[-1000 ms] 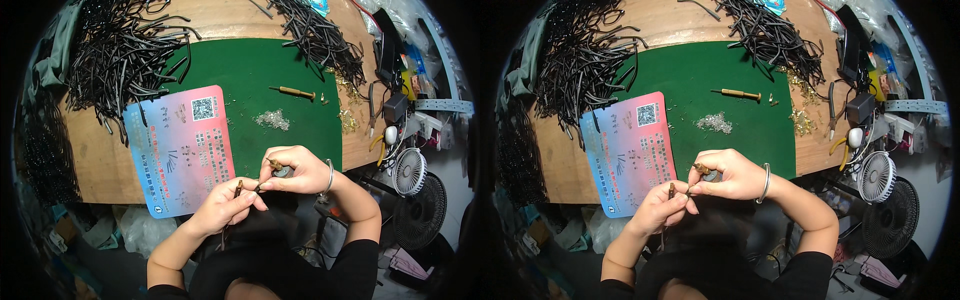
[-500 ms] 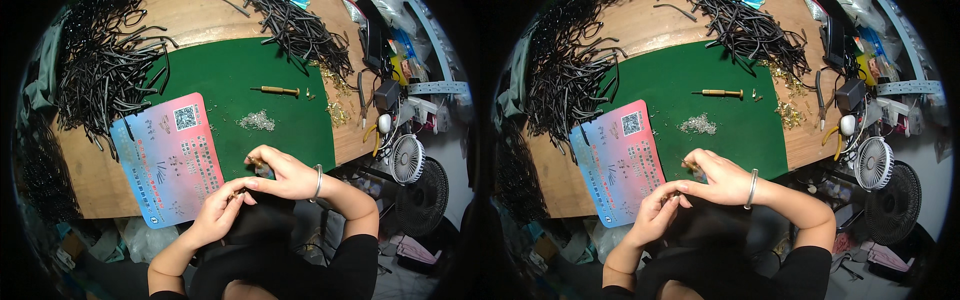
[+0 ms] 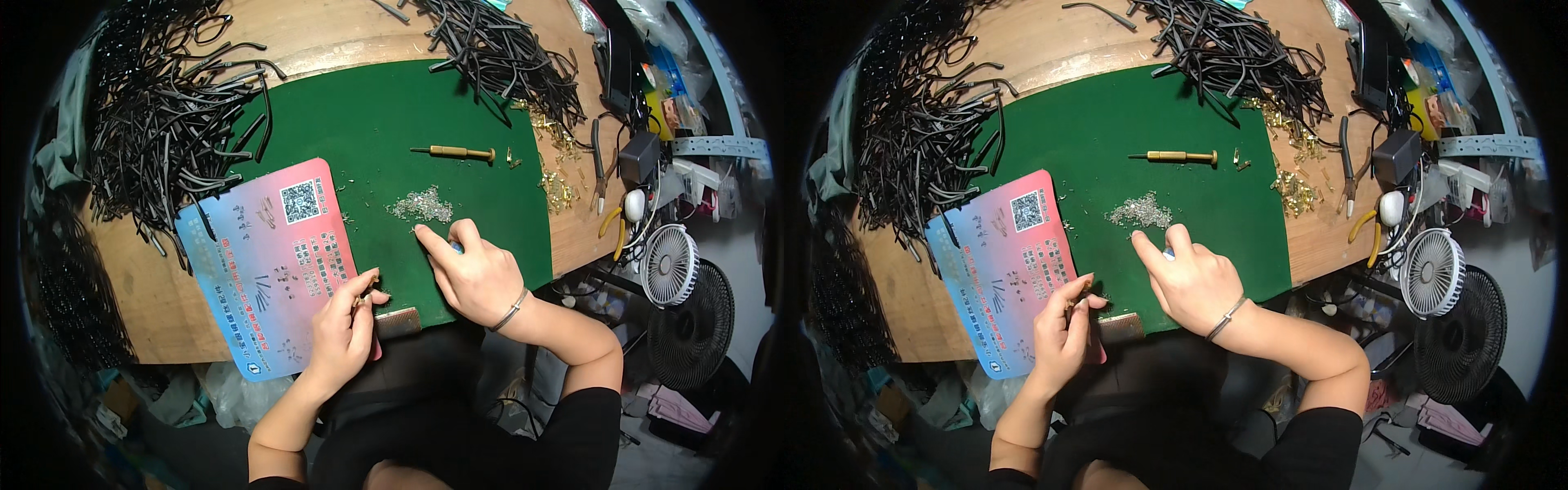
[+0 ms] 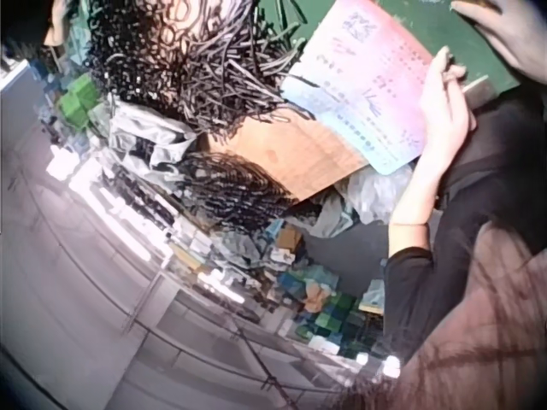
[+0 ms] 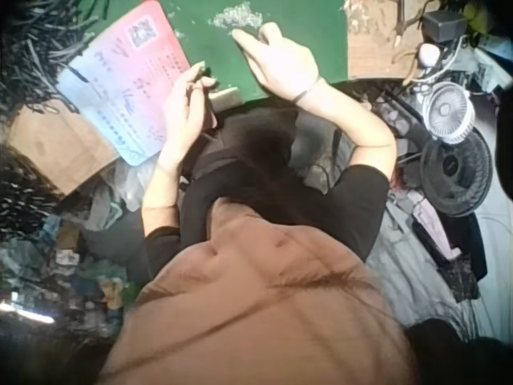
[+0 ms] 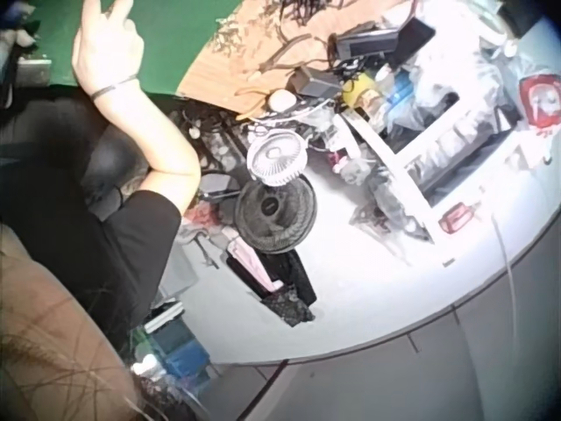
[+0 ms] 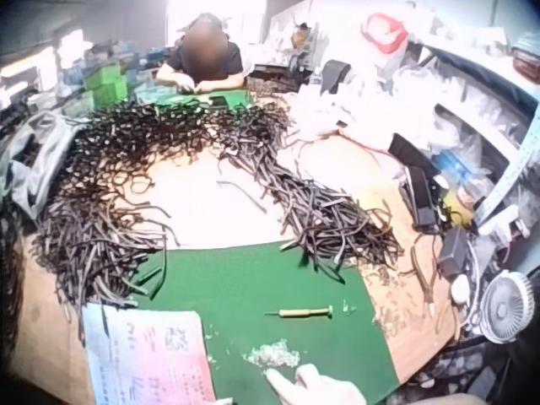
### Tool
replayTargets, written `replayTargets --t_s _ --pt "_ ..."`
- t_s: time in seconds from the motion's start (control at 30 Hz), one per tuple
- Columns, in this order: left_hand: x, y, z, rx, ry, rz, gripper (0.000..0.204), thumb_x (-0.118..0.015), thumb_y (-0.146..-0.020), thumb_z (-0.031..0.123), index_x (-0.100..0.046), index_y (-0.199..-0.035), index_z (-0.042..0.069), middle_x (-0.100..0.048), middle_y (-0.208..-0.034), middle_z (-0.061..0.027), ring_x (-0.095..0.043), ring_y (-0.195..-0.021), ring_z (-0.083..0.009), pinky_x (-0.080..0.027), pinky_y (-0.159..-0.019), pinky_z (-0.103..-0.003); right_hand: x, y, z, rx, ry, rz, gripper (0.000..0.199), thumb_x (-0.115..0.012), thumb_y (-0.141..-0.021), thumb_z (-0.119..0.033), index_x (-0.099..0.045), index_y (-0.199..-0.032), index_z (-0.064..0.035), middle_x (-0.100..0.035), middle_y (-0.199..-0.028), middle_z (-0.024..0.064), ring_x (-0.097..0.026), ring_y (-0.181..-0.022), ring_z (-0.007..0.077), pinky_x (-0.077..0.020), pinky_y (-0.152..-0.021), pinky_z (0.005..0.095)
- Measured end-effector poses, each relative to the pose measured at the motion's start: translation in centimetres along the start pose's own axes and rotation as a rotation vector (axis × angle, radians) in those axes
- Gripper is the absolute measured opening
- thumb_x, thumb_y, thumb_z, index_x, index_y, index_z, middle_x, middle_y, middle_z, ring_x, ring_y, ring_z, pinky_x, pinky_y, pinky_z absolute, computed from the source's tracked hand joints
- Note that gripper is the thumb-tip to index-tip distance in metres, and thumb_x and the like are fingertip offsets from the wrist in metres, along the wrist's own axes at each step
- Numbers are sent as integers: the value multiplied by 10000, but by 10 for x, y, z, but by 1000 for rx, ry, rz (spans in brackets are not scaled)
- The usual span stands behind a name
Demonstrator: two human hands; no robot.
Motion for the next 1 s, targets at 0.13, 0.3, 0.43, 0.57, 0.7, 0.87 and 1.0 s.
replayTargets --t_s 0.13,0.3,0.43,0.57,0.7,0.87,1.0 --pt "2 2 -5 -44 -8 -15 312 -415 -879 -45 -494 -1180 -16 -643 -910 -120 -585 -699 -88 -469 -656 -217 -1 1 -1 -13 24 20 458 -642 -706 -97 -527 -1148 -113 -480 -879 120 -595 -596 219 -499 -462 321" --pt "8 12 2 159 238 -17 285 -416 -917 -3 -469 -1197 -25 -633 -928 -99 -566 -729 -62 -457 -659 -203 -2 0 -1 -20 58 -4 490 -646 -695 -108 -514 -1166 -133 -478 -871 106 -578 -572 213 -495 -452 319" --pt "8 6 0 137 129 -22 265 -419 -912 -9 -474 -1170 -33 -637 -918 -90 -551 -587 -58 -457 -579 -207 -1 -4 -4 7 61 -36 464 -622 -709 -101 -508 -1158 -131 -479 -858 108 -578 -555 226 -499 -452 333" --pt "6 7 -6 98 77 33 264 -426 -898 -27 -483 -1156 -19 -646 -876 -85 -550 -527 -66 -457 -543 -218 6 -7 -8 -38 -151 -200 365 -535 -807 -109 -483 -1168 -136 -486 -873 144 -596 -604 322 -511 -515 406" --pt "1 6 -3 -61 -147 124 266 -470 -864 -34 -514 -1125 -10 -642 -878 -134 -615 -617 -187 -489 -603 -288 8 2 -30 -8 -601 -455 331 -498 -863 -151 -461 -1192 -155 -493 -907 171 -586 -727 368 -518 -649 432" --pt "-3 7 -5 -60 -240 185 284 -508 -822 -48 -540 -1102 -12 -636 -915 -181 -645 -774 -286 -503 -685 -337 5 -5 -40 -46 -597 -543 328 -492 -862 -124 -481 -1191 -133 -492 -908 136 -566 -713 307 -503 -650 391" --pt "-10 6 -4 -87 -302 262 288 -517 -805 -51 -560 -1087 -14 -642 -896 -176 -649 -763 -285 -512 -673 -332 3 -5 -39 -34 -567 -525 317 -488 -865 -123 -481 -1182 -117 -491 -906 133 -565 -709 306 -504 -646 393"
Point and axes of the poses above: each hand's wrist, its own y-axis away from the middle knuckle, its own x-axis out of the back of the hand, z = x × y, the point moved 2 cm from there along -y, towards the middle knuckle
